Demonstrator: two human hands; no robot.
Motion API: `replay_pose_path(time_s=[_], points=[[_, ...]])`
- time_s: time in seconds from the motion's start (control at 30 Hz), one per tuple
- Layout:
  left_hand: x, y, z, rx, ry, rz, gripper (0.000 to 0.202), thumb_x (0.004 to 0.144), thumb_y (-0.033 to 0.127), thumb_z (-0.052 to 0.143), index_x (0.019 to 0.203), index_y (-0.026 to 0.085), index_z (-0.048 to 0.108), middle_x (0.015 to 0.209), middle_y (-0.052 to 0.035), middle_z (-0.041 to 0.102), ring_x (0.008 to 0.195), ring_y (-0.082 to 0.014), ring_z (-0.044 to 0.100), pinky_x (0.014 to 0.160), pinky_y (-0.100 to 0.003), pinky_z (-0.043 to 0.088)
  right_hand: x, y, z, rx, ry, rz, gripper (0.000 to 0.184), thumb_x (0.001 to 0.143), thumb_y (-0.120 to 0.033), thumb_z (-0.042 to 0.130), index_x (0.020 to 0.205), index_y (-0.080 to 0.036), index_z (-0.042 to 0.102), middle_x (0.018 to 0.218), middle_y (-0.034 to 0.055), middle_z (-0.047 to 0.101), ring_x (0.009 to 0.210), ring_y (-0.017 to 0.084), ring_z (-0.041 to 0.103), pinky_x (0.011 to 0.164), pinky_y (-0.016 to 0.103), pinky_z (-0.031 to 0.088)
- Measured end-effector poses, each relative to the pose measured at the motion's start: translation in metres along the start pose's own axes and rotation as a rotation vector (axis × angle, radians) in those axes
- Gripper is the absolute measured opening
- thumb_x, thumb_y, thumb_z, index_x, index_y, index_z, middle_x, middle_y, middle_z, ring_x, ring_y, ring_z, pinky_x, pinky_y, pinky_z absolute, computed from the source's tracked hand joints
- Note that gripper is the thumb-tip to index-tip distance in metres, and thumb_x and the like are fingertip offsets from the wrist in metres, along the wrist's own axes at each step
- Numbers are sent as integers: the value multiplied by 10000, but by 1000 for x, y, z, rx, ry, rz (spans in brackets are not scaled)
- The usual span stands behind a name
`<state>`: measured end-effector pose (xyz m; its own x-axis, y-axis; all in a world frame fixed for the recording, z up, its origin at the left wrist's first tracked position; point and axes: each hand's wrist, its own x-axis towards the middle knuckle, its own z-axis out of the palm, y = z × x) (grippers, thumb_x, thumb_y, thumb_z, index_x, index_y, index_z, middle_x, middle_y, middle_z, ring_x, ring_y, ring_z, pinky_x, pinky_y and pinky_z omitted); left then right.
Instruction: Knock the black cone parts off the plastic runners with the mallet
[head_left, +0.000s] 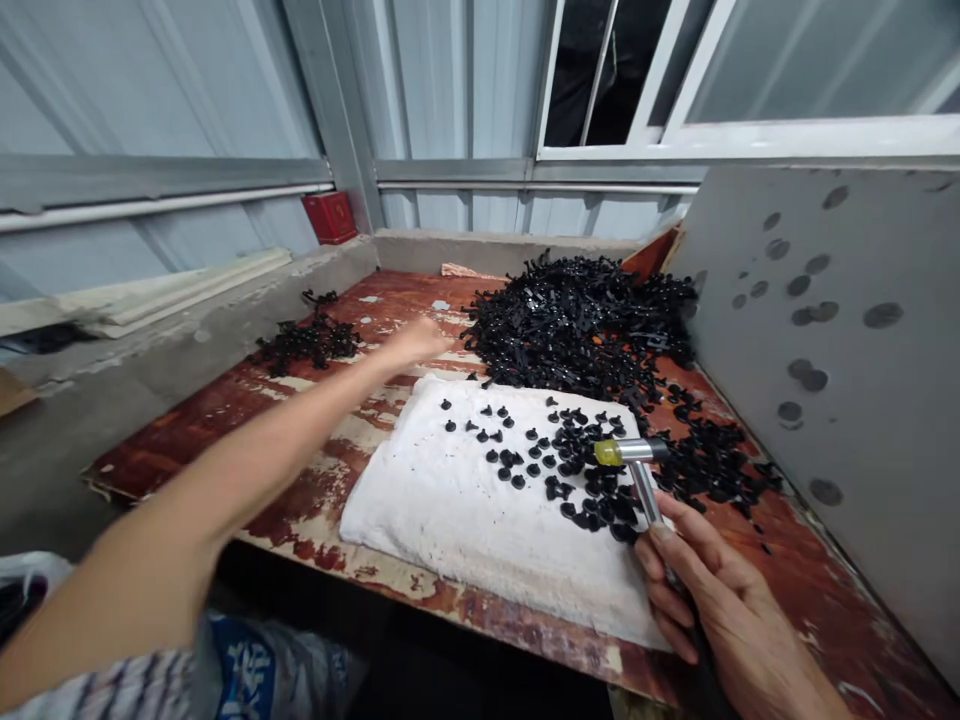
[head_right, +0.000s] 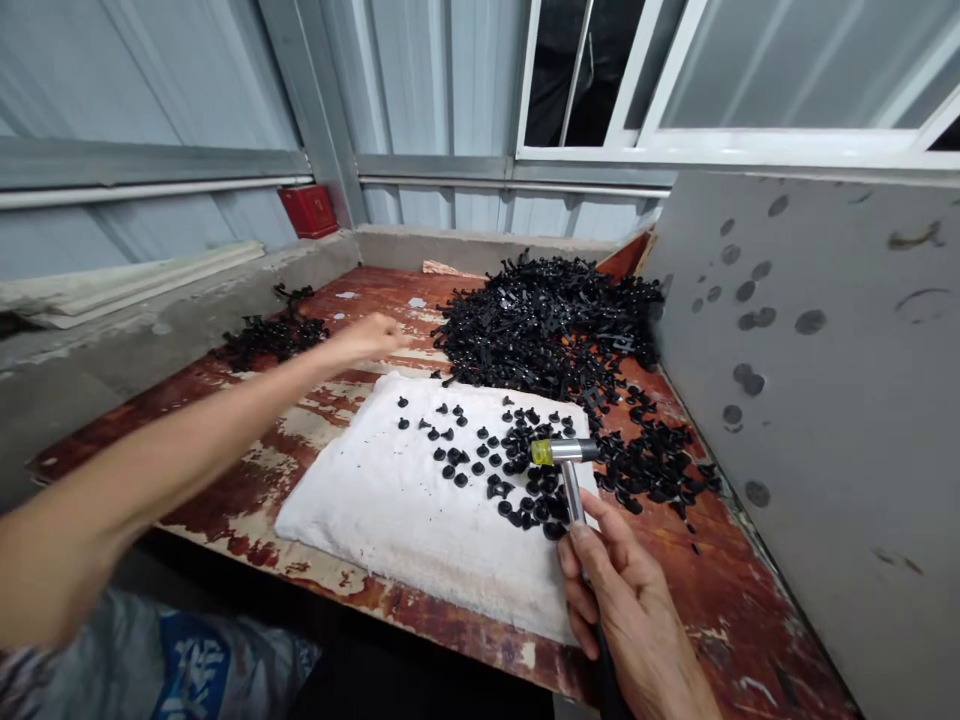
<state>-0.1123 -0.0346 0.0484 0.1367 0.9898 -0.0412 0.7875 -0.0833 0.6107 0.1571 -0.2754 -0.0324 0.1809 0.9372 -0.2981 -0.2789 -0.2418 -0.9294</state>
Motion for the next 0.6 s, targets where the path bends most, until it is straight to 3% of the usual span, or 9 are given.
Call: replay_pose_path(time_s=[0.1,0.2,0.27,0.4,0.5,0.6], points=[[16,27,60,13,2,18,275,685,259,660,514,196,454,485,-3,447,578,-150,470,520,-261,242,1,-1,1,-30,22,22,677,619,-561,787,1153,-249,510,586,-70,471,392,51,305,274,154,298],[31,43,92,-33,42,8,259,635,247,701,590,202,450,622,-49,539,712,-196,535,563,-270,289,2,-2,2,-44,42,29,714,583,-588,792,1140,-237,517,559,-72,461,378,53,302,267,158,284],[37,48,98,-86,44,-8,273,599,192,719,599,199,446,644,-52,542,731,-196,539,570,-270,308,2,0,1,-45,51,20,713,589,-595,784,1143,-233,519,556,-72,460,374,52,303,264,158,279],[36,55,97,-272,-49,-63,262,652,174,685,558,186,440,509,20,436,522,-120,450,487,-245,325,2,2,-1,-46,45,8,717,604,-593,777,1163,-230,514,546,-78,455,359,49,295,252,154,266],[20,62,92,-426,-137,-85,213,726,159,631,579,166,478,500,25,477,443,-85,419,441,-223,341,2,0,0,-29,33,21,707,555,-581,812,1091,-216,531,553,-77,468,360,43,300,252,154,282],[-10,68,87,-605,-255,-76,150,735,87,621,652,157,518,604,3,594,451,-78,485,419,-202,364,3,-3,1,25,34,13,621,538,-555,831,964,-207,541,556,-77,477,357,30,301,256,142,278]])
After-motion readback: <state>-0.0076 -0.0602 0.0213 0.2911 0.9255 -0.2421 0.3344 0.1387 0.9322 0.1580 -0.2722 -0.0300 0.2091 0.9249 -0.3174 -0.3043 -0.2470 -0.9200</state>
